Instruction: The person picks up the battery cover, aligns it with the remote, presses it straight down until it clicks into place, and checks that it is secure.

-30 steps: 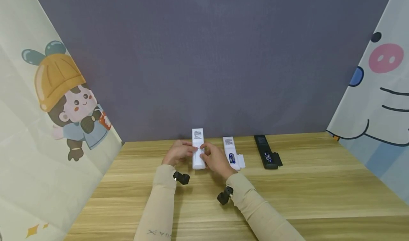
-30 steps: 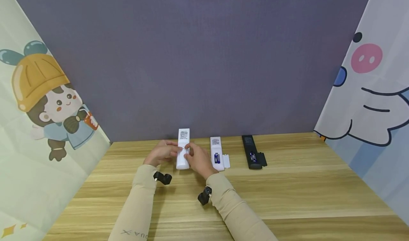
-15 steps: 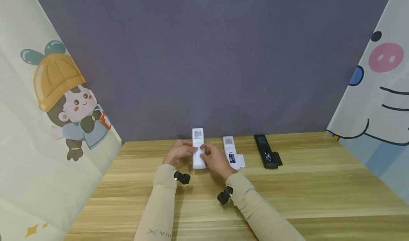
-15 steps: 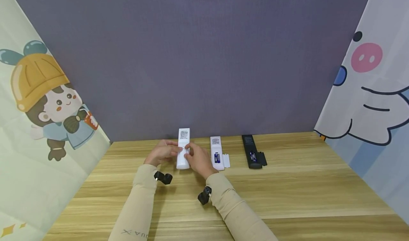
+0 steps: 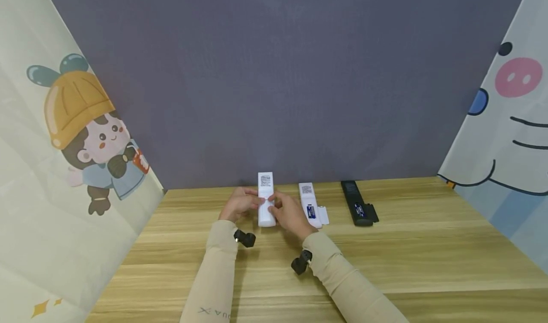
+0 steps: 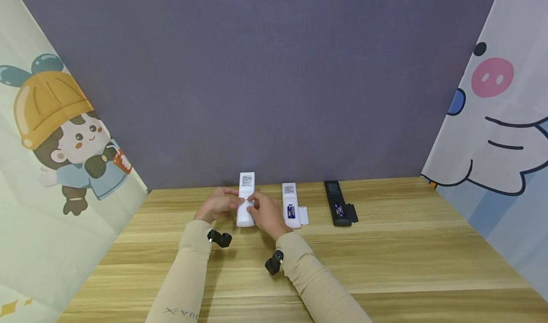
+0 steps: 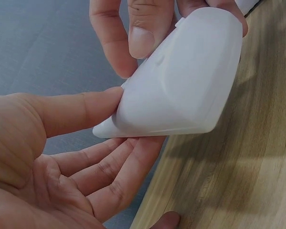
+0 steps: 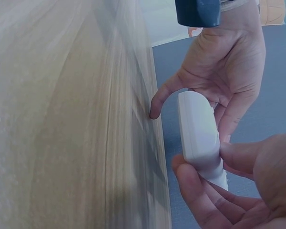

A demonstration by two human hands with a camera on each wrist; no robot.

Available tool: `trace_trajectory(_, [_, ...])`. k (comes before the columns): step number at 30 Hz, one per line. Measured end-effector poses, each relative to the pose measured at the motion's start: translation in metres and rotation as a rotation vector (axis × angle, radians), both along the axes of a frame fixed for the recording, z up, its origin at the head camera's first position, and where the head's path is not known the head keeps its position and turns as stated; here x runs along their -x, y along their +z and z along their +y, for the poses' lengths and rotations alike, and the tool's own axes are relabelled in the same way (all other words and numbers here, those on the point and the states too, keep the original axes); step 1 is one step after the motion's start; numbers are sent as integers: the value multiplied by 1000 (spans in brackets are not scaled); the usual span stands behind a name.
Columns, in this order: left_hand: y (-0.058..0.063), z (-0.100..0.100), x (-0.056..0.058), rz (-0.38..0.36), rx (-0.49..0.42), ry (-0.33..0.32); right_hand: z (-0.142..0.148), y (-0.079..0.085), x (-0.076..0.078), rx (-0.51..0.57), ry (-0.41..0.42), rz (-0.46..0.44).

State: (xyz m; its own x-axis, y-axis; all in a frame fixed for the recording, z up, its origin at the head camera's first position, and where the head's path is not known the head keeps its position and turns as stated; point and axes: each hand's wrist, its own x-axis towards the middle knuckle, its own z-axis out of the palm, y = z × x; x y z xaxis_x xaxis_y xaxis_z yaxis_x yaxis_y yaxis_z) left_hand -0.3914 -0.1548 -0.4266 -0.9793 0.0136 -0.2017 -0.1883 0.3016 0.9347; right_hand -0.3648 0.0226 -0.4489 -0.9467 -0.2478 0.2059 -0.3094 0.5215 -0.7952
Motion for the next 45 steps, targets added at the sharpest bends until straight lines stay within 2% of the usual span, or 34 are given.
trace_trajectory(15, [-1,1,-2,40,14,-14,-1,0,0,-12,5,-33])
trace_trajectory(20, [-2,0,-1,55,38,-19,-2,-2,1,24,40,-67])
trace_trajectory(25, [-3,0,-1,58,25,-26,-2,-4,2,61,89,-102])
trace_trajectory(35, [-8,1,0,70,28,-13,-2,-8,0,5,119,-145])
trace_trajectory(40, [-9,2,-1,45,43,-8,-1,-10,1,-32,132,-136])
trace_trajectory(45, [-11,3,-1,51,69,-3,0,-12,1,-72,141,-119])
